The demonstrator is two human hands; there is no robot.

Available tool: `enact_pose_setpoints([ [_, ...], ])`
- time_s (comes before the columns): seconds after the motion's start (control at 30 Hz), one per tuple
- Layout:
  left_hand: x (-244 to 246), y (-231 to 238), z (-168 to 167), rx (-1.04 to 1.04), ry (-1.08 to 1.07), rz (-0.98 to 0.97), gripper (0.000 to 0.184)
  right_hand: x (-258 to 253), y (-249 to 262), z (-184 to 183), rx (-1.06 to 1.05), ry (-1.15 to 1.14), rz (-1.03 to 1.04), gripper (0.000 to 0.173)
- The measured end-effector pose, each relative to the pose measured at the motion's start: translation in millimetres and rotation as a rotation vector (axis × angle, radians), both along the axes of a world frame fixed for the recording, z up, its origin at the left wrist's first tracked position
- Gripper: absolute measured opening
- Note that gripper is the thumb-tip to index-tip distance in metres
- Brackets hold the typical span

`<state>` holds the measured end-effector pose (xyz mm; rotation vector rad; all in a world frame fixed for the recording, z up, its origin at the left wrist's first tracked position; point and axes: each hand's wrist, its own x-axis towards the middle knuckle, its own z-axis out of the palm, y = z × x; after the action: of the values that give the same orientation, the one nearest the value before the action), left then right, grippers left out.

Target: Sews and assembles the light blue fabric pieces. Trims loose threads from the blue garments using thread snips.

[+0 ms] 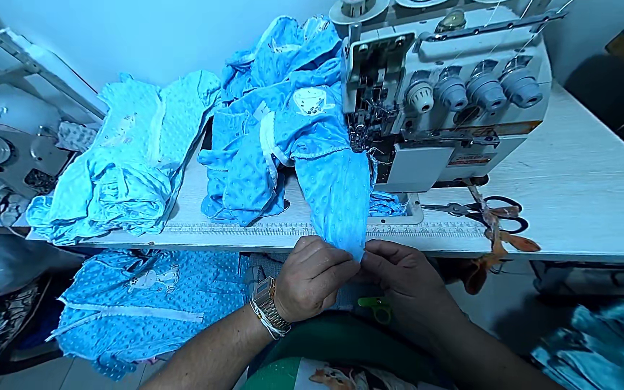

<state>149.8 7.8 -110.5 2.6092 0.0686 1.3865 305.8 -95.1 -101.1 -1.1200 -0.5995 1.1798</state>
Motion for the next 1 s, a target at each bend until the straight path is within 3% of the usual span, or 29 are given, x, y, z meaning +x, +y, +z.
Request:
enact_pose_setpoints([
  [0.73,-7.4,-3.6,3.3,0.227,0.037,0.064,0.016,8.9,-2.7,7.2,0.013,-0.002,0.094,0.019],
  [1.0,0.0,-2.5,15.4,0.315,0.079,0.048,0.019,9.4,-1.8,5.6,0.073,0.012,0.050,0.013],
])
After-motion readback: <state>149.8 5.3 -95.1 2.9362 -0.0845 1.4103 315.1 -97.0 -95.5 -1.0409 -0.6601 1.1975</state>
